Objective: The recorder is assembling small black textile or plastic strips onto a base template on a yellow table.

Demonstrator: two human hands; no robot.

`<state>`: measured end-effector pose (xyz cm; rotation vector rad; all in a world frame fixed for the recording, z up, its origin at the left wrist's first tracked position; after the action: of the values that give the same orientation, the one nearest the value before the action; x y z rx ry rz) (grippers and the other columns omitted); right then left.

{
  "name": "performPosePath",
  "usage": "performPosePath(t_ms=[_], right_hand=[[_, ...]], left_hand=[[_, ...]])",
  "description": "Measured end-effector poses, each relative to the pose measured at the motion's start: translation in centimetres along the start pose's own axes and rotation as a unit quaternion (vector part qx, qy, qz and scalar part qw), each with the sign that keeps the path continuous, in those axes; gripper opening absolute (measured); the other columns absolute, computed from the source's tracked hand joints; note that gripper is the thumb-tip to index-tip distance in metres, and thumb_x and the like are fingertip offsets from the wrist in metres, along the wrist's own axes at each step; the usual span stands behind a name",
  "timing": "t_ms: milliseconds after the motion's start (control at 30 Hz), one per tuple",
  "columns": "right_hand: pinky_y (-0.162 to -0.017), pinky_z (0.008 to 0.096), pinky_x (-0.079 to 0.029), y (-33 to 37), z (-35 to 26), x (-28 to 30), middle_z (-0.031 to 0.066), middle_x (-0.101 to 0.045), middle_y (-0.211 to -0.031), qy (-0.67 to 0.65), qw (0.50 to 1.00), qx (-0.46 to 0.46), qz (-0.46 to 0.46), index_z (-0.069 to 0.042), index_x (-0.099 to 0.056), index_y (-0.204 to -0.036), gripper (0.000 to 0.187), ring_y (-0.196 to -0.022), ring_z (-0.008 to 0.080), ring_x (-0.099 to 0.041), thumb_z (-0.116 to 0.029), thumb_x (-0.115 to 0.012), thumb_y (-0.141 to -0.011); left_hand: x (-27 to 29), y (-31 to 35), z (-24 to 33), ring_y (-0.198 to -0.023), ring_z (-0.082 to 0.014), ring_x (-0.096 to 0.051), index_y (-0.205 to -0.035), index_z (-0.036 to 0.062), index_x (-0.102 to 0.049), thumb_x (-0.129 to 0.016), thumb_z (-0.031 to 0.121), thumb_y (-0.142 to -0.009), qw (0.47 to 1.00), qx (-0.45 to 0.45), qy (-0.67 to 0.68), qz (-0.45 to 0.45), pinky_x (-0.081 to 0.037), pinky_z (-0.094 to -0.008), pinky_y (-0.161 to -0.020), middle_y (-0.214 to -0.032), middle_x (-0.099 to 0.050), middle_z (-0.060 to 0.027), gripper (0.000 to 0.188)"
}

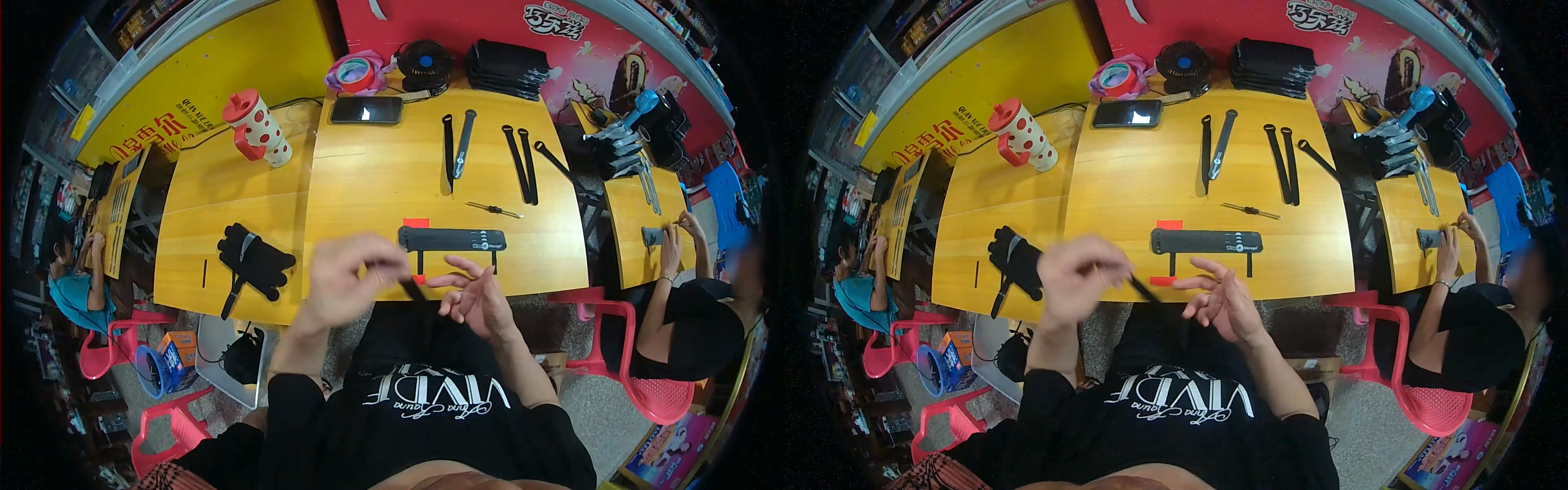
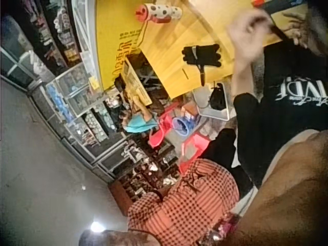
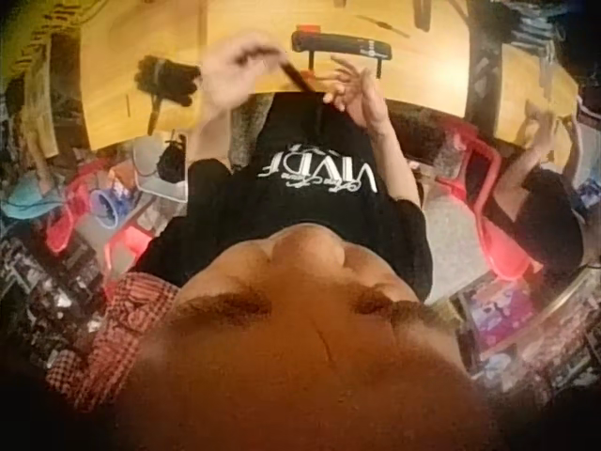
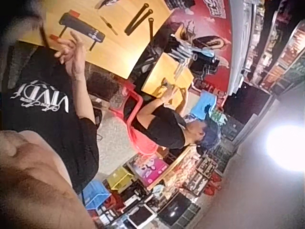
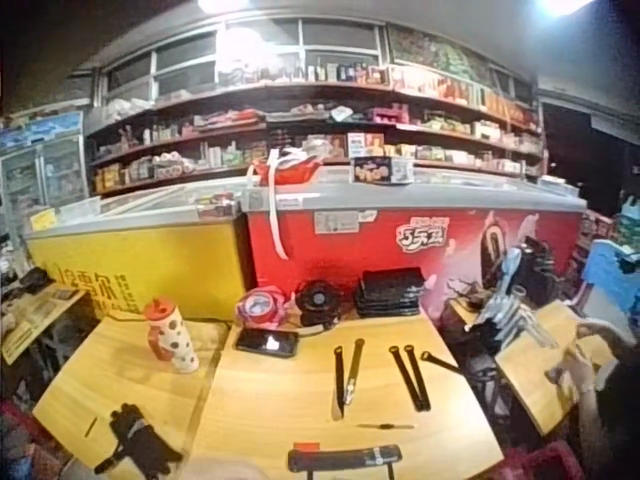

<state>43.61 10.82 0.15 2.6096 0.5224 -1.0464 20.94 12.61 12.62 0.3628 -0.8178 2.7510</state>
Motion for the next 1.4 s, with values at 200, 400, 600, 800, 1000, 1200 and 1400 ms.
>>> performPosePath(t_ms=[200, 400, 600, 800, 1000, 1200, 1400], right_hand=[[-0.046, 0.0159, -0.037, 1.7, 0.8, 1.0, 0.0179, -0.068, -0.091, 0.034, 0.964, -0.191, -0.182, 0.002, -0.051, -0.129, 0.055, -0.05, 0.0064, -0.05, -0.044, -0.045, -0.099], [-0.055, 0.0167, -0.043, 5.3, -2.2, 4.3, 0.0072, -0.068, -0.08, 0.184, 0.979, -0.084, 0.006, 0.002, -0.07, -0.099, 0.019, -0.065, 0.0083, -0.061, -0.006, -0.069, -0.082], [-0.068, 0.0253, -0.047, 3.7, -6.2, 5.9, 0.0043, -0.064, -0.079, 0.581, 0.809, -0.007, 0.088, 0.005, -0.067, -0.092, 0.013, -0.073, 0.012, -0.058, 0.0, -0.067, -0.08], [-0.061, 0.021, -0.044, 3.1, -4.3, 8.7, 0.0017, -0.064, -0.078, 0.417, 0.894, -0.016, 0.164, 0.002, -0.067, -0.09, 0.009, -0.065, 0.008, -0.056, -0.004, -0.069, -0.083], [-0.058, 0.0178, -0.047, 3.2, -4.2, 8.7, 0.002, -0.064, -0.08, 0.247, 0.949, 0.009, 0.195, 0.002, -0.066, -0.099, 0.014, -0.065, 0.0051, -0.058, -0.003, -0.067, -0.085], [-0.059, 0.0183, -0.048, 1.1, -3.8, 8.3, 0.0034, -0.062, -0.084, 0.294, 0.921, 0.115, 0.229, 0.002, -0.062, -0.107, 0.02, -0.069, 0.0064, -0.059, 0.001, -0.062, -0.087], [-0.057, 0.0196, -0.05, -1.8, -3.7, 8.7, 0.0049, -0.06, -0.082, 0.352, 0.876, 0.174, 0.281, 0.003, -0.057, -0.104, 0.02, -0.066, 0.0064, -0.059, 0.005, -0.063, -0.085]], left_hand=[[-2.8, 3.7, -0.4, -0.074, -0.023, -0.067, -0.077, -0.0011, -0.063, -0.071, -0.015, -0.068, 0.996, -0.038, 0.077, -0.015, -0.054, -0.0292, -0.062, -0.084, -0.068, -0.0173, 0.018], [-3.8, 4.4, -4.1, -0.082, -0.0192, -0.061, -0.083, -0.0007, -0.064, -0.07, -0.011, -0.073, 0.989, 0.033, 0.142, -0.028, -0.048, -0.0266, -0.07, -0.095, -0.064, -0.0129, 0.016], [-6.4, 5.1, -8.3, -0.07, -0.0139, -0.06, -0.092, -0.0046, -0.064, -0.067, -0.012, -0.075, 0.99, 0.138, -0.024, 0.03, -0.048, -0.0242, -0.064, -0.088, -0.061, -0.0092, 0.019], [-7.3, 6.9, -11.4, -0.064, -0.0082, -0.061, -0.098, -0.0025, -0.063, -0.068, -0.006, -0.081, 0.907, 0.361, 0.187, 0.107, -0.047, -0.0182, -0.054, -0.079, -0.064, -0.0054, 0.018], [-6.8, 8.1, -12.6, -0.058, -0.0097, -0.062, -0.096, -0.0038, -0.064, -0.068, -0.003, -0.082, 0.876, 0.394, 0.239, 0.142, -0.047, -0.0176, -0.046, -0.078, -0.066, -0.0075, 0.014], [-6.7, 7.4, -13.5, -0.058, -0.0121, -0.063, -0.098, -0.0056, -0.065, -0.063, -0.002, -0.087, 0.868, 0.389, 0.258, 0.168, -0.048, -0.0195, -0.047, -0.078, -0.067, -0.0091, 0.012], [-6.6, 5.7, -13.8, -0.057, -0.0113, -0.062, -0.097, -0.0051, -0.065, -0.063, -0.002, -0.087, 0.897, 0.359, 0.168, 0.196, -0.047, -0.0193, -0.046, -0.076, -0.066, -0.0073, 0.01]])
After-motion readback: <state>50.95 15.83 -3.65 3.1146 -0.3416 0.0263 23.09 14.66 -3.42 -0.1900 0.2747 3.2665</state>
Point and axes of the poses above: each hand's wrist, its own y-axis away from the middle knuckle, its own x-axis out of the back of the hand, z = x × y, the point moved 2 cm from there along -y, towards the middle knuckle
